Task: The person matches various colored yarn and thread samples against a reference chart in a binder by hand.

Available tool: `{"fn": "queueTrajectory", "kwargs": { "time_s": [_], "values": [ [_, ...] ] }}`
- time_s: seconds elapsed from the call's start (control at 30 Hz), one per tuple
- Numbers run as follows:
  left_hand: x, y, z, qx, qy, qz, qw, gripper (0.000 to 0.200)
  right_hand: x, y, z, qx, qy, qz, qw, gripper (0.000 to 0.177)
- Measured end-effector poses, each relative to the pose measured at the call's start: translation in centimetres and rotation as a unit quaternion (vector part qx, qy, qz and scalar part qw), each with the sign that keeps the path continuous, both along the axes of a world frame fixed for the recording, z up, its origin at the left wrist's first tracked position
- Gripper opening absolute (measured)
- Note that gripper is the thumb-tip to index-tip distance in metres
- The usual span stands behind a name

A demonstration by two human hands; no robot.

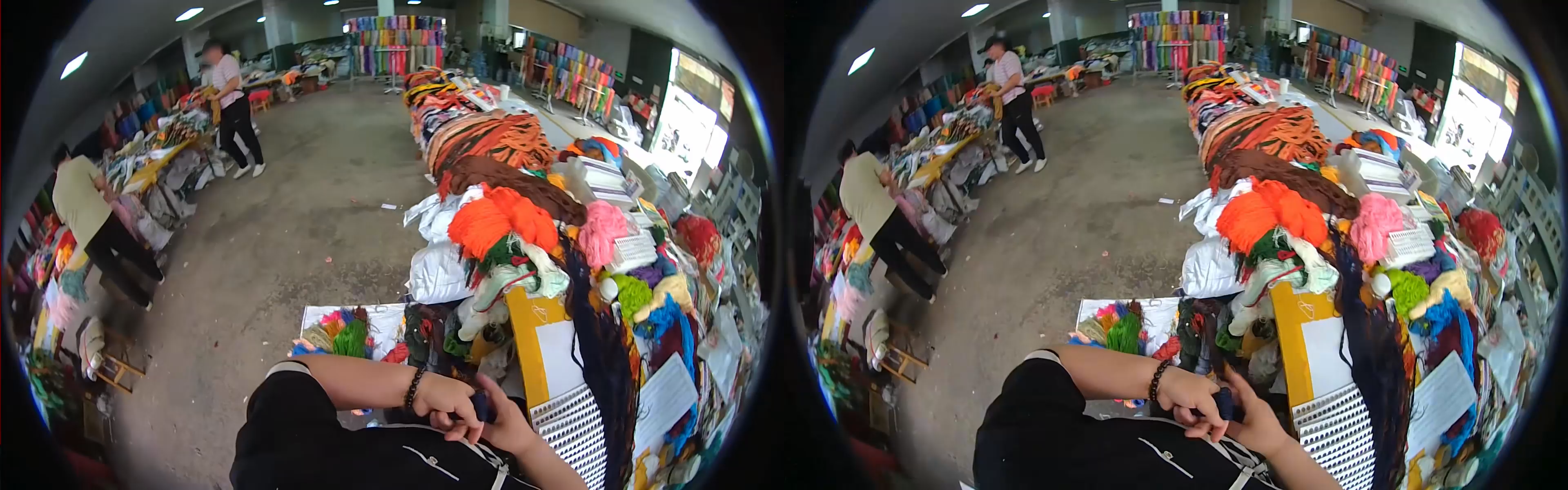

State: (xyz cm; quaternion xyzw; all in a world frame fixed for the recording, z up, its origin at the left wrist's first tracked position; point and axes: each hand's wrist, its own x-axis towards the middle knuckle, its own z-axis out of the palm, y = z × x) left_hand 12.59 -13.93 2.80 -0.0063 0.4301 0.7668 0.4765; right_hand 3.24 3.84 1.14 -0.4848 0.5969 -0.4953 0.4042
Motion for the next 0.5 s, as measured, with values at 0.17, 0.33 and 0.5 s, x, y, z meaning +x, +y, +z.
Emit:
{"fn": "queueTrajectory", "kwargs": {
  "time_s": [0.17,0.33,0.5],
  "values": [
    [0.8,-2.7,-1.3,0.037,-0.050,0.048,0.997,0.025,-1.5,-2.6,-0.8,0.086,-0.291,0.074,0.950,0.062],
    [1.5,-3.7,-2.3,0.094,-0.048,0.089,0.990,0.024,-1.2,-4.6,-1.3,0.051,-0.255,0.104,0.960,0.059],
    [2.4,-4.4,-2.9,0.048,-0.056,0.153,0.985,0.023,-1.4,-5.0,-3.9,0.118,-0.119,0.029,0.985,0.071]
  ]
}}
